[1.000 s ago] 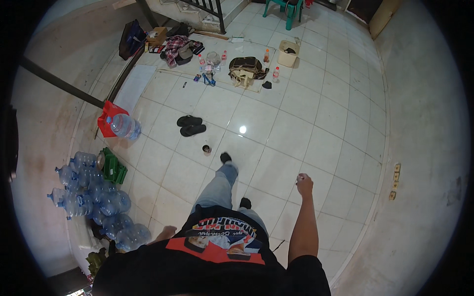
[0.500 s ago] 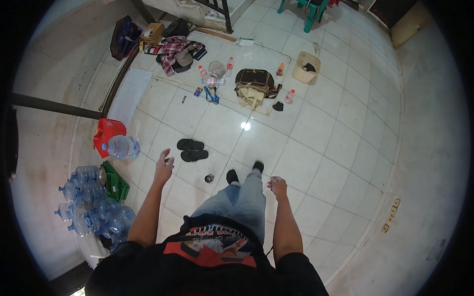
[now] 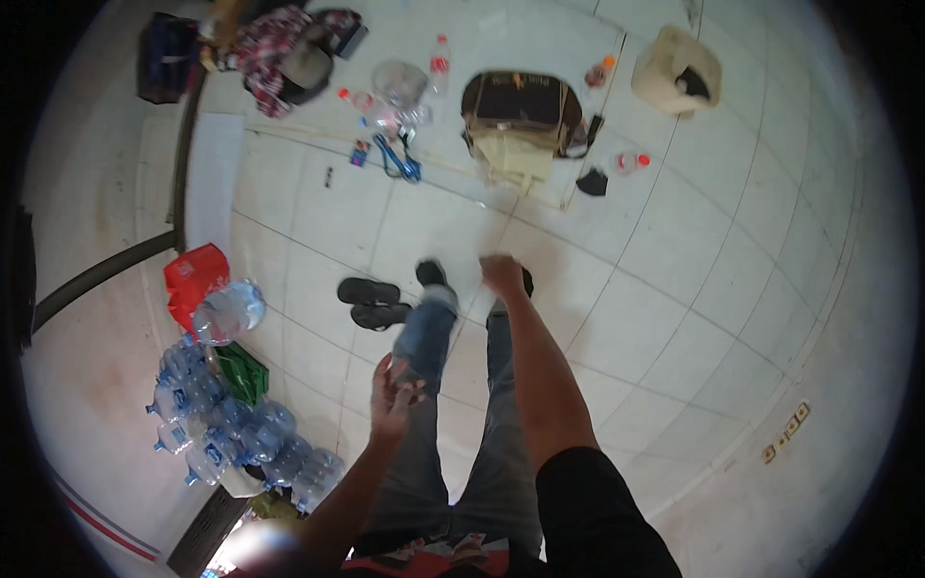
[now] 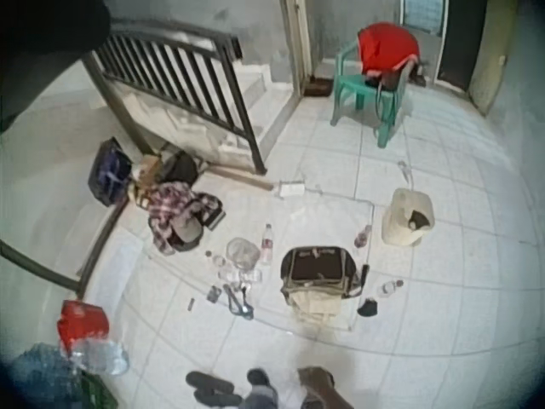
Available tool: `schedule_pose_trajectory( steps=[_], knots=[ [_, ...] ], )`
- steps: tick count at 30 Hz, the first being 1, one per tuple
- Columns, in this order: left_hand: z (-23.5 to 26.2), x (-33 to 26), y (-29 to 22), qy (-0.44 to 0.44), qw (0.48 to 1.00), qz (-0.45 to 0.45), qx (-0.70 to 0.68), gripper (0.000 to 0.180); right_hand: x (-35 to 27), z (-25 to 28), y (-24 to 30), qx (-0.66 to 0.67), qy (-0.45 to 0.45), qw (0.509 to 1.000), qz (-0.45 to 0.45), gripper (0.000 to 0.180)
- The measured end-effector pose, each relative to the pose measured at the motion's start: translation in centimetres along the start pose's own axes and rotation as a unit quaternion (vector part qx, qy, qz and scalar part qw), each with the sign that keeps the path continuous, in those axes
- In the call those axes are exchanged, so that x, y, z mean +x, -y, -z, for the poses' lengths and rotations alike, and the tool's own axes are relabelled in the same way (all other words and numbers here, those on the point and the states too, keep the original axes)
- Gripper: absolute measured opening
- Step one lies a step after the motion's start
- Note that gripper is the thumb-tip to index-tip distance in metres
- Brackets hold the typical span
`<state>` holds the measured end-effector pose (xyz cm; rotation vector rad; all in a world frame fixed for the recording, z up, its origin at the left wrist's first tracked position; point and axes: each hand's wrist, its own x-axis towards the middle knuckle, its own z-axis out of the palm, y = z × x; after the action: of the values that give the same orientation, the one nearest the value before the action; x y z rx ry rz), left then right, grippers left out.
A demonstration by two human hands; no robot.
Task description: The recorder uses a crowbar, hammer, and putty knife to scrape and repair a damaged section of a wall near a doorway.
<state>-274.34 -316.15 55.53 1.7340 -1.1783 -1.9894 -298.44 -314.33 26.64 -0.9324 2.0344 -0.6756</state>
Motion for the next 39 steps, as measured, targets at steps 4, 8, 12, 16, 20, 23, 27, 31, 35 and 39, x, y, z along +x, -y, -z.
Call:
schedule_pose_trajectory(
  steps=[4, 8, 12, 16, 20, 23, 27, 31, 35, 39],
  knots=[
    [-1.0, 6.7, 5.0, 0.009, 0.989, 0.136, 0.062, 0.051, 10.1, -4.7, 7.9, 0.431, 0.071, 0.863, -0.255, 0.021],
    [-6.9, 9.1, 10.8, 0.139, 0.972, 0.147, 0.118, 0.039, 19.4, -3.6, -1.9, 0.576, 0.021, 0.774, -0.262, 0.021],
    [-3.7, 10.0, 12.5, 0.166, 0.946, 0.142, 0.238, 0.037, 25.7, -5.6, 3.2, 0.513, -0.088, 0.749, -0.411, 0.052],
    [-5.7, 11.7, 11.0, 0.186, 0.949, 0.179, 0.183, 0.037, 26.6, -5.4, -5.4, 0.162, -0.042, 0.932, -0.321, 0.032],
    [-2.9, 12.5, 11.3, 0.160, 0.954, 0.120, 0.225, 0.037, 20.5, -4.3, -2.7, 0.256, -0.069, 0.918, -0.294, 0.017],
    [-2.5, 12.4, 10.2, 0.186, 0.936, 0.081, 0.288, 0.038, 17.4, 0.7, 0.0, 0.496, -0.148, 0.812, -0.271, 0.016],
    [-3.3, 12.3, 10.6, 0.225, 0.927, 0.080, 0.289, 0.039, 15.5, 5.6, 0.6, 0.439, -0.153, 0.860, -0.209, 0.015],
    [-3.6, 12.5, 10.4, 0.219, 0.926, 0.137, 0.273, 0.036, 13.5, 5.9, -0.3, 0.588, -0.144, 0.791, -0.086, 0.017],
    [-3.8, 14.7, 10.0, 0.172, 0.954, 0.052, 0.240, 0.032, 13.4, 6.0, 0.3, 0.482, -0.228, 0.834, -0.142, 0.014],
    [-4.2, 23.4, 7.2, 0.087, 0.920, -0.171, 0.342, 0.026, 15.0, 9.1, 3.8, 0.506, -0.253, 0.814, -0.134, 0.014]
  ],
)
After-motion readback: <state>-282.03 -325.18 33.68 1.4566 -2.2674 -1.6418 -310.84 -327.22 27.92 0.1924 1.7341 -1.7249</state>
